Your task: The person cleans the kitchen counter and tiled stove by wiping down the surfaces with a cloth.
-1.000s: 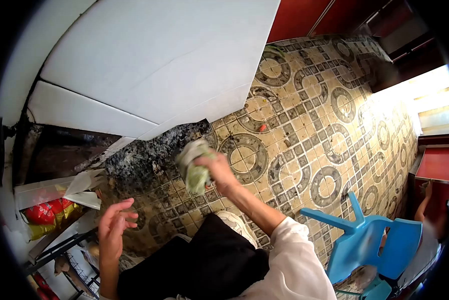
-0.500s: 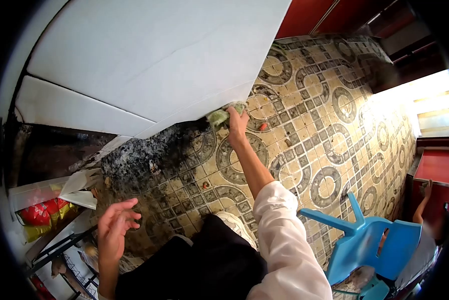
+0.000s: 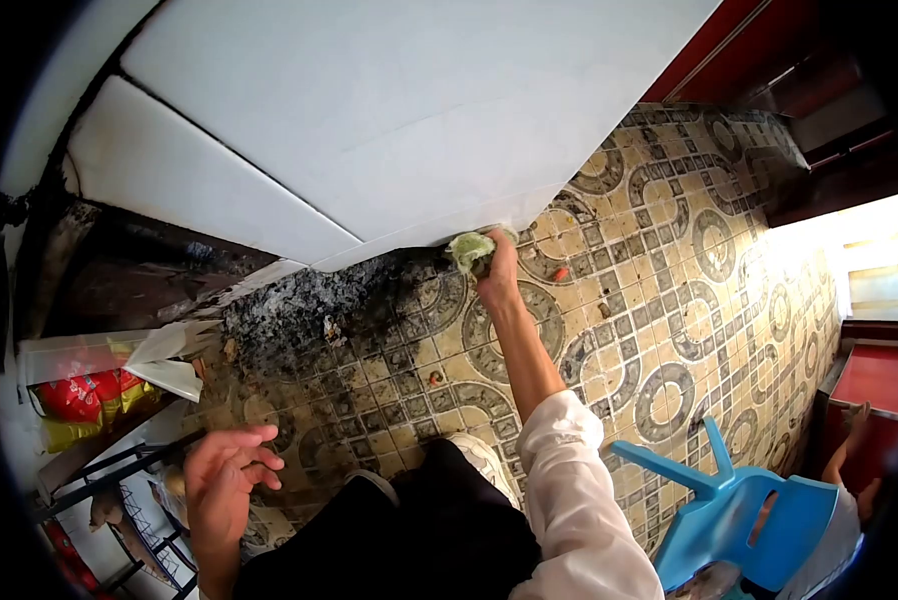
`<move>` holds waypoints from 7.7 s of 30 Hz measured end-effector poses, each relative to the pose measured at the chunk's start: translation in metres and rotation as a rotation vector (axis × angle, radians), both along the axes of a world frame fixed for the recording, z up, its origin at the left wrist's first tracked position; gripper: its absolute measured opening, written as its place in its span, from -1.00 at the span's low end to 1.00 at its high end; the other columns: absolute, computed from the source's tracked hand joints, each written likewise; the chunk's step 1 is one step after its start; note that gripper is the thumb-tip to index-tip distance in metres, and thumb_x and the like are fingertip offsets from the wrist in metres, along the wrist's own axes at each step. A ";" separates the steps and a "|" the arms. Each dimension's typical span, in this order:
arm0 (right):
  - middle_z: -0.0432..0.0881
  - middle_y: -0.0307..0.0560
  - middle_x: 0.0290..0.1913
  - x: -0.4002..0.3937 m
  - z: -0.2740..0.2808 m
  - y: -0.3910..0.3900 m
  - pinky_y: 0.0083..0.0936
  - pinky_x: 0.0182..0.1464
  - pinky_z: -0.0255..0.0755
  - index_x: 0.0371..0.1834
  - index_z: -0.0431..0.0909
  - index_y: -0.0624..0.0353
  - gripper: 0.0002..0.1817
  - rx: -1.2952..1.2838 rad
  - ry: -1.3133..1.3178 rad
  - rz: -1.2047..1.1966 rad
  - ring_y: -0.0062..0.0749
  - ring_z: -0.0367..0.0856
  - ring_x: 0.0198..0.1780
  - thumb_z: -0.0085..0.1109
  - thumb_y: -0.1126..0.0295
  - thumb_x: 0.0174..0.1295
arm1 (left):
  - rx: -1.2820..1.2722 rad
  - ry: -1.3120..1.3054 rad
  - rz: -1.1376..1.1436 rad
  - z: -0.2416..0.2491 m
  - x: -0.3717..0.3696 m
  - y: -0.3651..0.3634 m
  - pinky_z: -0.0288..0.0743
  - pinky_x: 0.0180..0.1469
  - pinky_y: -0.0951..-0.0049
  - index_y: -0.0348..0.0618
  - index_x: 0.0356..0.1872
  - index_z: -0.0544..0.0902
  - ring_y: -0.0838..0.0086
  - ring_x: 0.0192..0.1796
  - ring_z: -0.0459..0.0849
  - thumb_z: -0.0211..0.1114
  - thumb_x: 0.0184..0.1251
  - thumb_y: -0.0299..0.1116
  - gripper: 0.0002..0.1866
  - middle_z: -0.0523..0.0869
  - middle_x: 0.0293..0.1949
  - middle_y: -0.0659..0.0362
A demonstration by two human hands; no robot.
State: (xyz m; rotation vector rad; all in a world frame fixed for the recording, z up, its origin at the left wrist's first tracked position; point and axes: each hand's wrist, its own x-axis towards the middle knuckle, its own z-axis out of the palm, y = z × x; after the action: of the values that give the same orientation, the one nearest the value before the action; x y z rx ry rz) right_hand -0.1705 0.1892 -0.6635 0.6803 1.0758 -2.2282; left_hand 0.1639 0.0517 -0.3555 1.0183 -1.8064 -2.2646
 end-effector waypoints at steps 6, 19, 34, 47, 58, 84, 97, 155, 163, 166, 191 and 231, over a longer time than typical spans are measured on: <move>0.62 -0.10 -0.38 0.034 0.046 -0.035 -0.47 -0.49 0.48 -0.30 0.53 0.31 -0.82 0.192 0.110 0.261 -0.45 0.59 -0.47 0.08 0.39 0.18 | 0.007 0.059 -0.106 0.001 -0.006 0.003 0.55 -0.03 0.39 -0.38 0.10 0.51 0.32 0.00 0.65 0.15 0.45 -0.22 -0.59 0.57 0.15 -0.11; 0.51 -0.06 -0.23 0.125 0.107 -0.121 -0.40 -0.36 0.49 0.00 0.25 0.37 -0.59 0.142 0.127 0.515 -0.42 0.53 -0.30 0.09 0.35 0.19 | 0.011 0.109 -0.159 0.015 0.001 0.012 0.52 0.00 0.39 -0.37 0.12 0.50 0.35 0.03 0.62 0.11 0.45 -0.34 -0.65 0.51 0.22 -0.07; 0.27 0.31 0.35 0.200 0.129 -0.054 -0.18 0.42 0.10 0.47 -0.04 0.37 -0.05 0.037 0.172 1.233 0.00 0.21 0.41 0.29 0.28 0.06 | -0.994 -0.028 -0.359 -0.046 0.005 0.003 0.21 0.39 0.08 -0.16 0.40 0.26 0.09 0.45 0.21 0.51 0.08 -0.15 -0.12 0.23 0.41 -0.14; 0.44 0.09 0.18 0.191 0.190 -0.052 -0.28 0.27 0.42 0.40 0.11 0.24 -0.31 -0.037 0.383 0.686 -0.16 0.47 0.20 0.21 0.29 0.28 | -0.330 -0.096 0.100 -0.120 -0.066 -0.012 0.69 -0.22 0.43 -0.24 0.19 0.45 0.33 -0.12 0.67 0.40 0.12 -0.25 -0.40 0.63 -0.05 0.00; 0.67 0.11 -0.16 0.185 0.170 -0.121 -0.52 -0.23 0.59 0.04 0.42 0.40 -0.67 0.363 0.882 0.672 -0.40 0.66 -0.23 0.19 0.43 0.31 | 0.253 0.030 0.710 -0.138 -0.086 -0.062 0.29 0.23 0.23 -0.10 0.03 0.61 0.40 0.03 0.58 0.42 0.13 -0.21 -0.56 0.69 -0.03 0.21; 0.69 0.08 -0.15 0.182 0.166 -0.116 -0.57 -0.15 0.59 0.10 0.45 0.46 -0.60 0.353 0.988 0.608 -0.45 0.67 -0.19 0.25 0.55 0.22 | 0.376 0.181 0.695 -0.137 -0.089 -0.049 0.51 0.02 0.38 -0.10 0.25 0.45 0.47 0.04 0.56 0.22 0.37 -0.32 -0.57 0.61 0.06 0.16; 0.65 -0.02 -0.44 0.234 0.140 -0.201 -0.52 -0.40 0.46 -0.24 0.53 0.44 -0.71 0.407 1.311 0.626 -0.50 0.55 -0.47 0.36 0.41 0.14 | 0.201 0.206 1.072 -0.143 -0.038 -0.108 0.52 0.07 0.36 -0.26 0.11 0.50 0.40 0.00 0.60 0.02 0.30 -0.57 -0.65 0.61 0.00 0.06; 0.65 -0.25 -0.07 0.229 0.154 -0.176 -0.31 0.00 0.51 0.01 0.56 -0.02 -0.71 -0.092 -0.023 0.857 -0.41 0.61 -0.06 0.24 0.19 0.27 | -0.344 0.337 0.972 -0.176 -0.021 -0.140 0.48 -0.31 0.49 -0.29 -0.33 0.58 0.58 -0.36 0.58 0.43 0.21 -0.39 -0.79 0.67 -0.43 0.20; 0.70 -0.30 -0.12 0.235 0.150 -0.165 -0.45 -0.19 0.57 0.06 0.53 0.01 -0.63 -0.020 -0.088 0.879 -0.45 0.67 -0.15 0.09 0.05 0.34 | -0.561 0.144 0.875 -0.184 -0.019 -0.125 0.49 -0.36 0.54 -0.29 -0.30 0.64 0.61 -0.36 0.62 0.42 0.19 -0.40 -0.82 0.72 -0.36 0.14; 0.66 -0.26 -0.04 0.231 0.151 -0.173 -0.36 0.06 0.50 0.13 0.49 0.03 -0.61 -0.090 -0.036 0.885 -0.44 0.61 -0.04 0.15 0.11 0.32 | -0.541 0.275 0.998 -0.188 -0.018 -0.133 0.59 -0.23 0.51 -0.28 -0.26 0.66 0.49 -0.31 0.68 0.36 0.22 -0.43 -0.86 0.73 -0.33 0.13; 0.67 -0.20 -0.03 0.233 0.158 -0.171 -0.38 0.03 0.55 0.07 0.53 0.05 -0.58 0.111 -0.044 0.909 -0.38 0.64 -0.03 0.00 0.00 0.36 | -0.824 0.236 0.996 -0.208 -0.030 -0.137 0.52 -0.45 0.43 -0.20 -0.42 0.52 0.54 -0.47 0.61 0.42 0.13 -0.48 -0.81 0.66 -0.47 0.16; 0.65 -0.16 0.02 0.249 0.151 -0.206 -0.13 0.14 0.41 0.04 0.57 0.01 -0.56 -0.050 -0.302 0.963 -0.23 0.59 0.01 0.03 -0.03 0.27 | -1.267 -0.090 0.632 -0.180 0.006 -0.162 0.57 -0.45 0.39 -0.14 -0.37 0.66 0.37 -0.52 0.70 0.38 0.22 -0.32 -0.87 0.73 -0.51 0.14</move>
State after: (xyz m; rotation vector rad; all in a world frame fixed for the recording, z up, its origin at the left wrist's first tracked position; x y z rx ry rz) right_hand 0.0785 -0.0173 -0.5122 0.3364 0.9097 -1.2730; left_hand 0.1698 -0.1099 -0.5354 1.0877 -1.9648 -0.4865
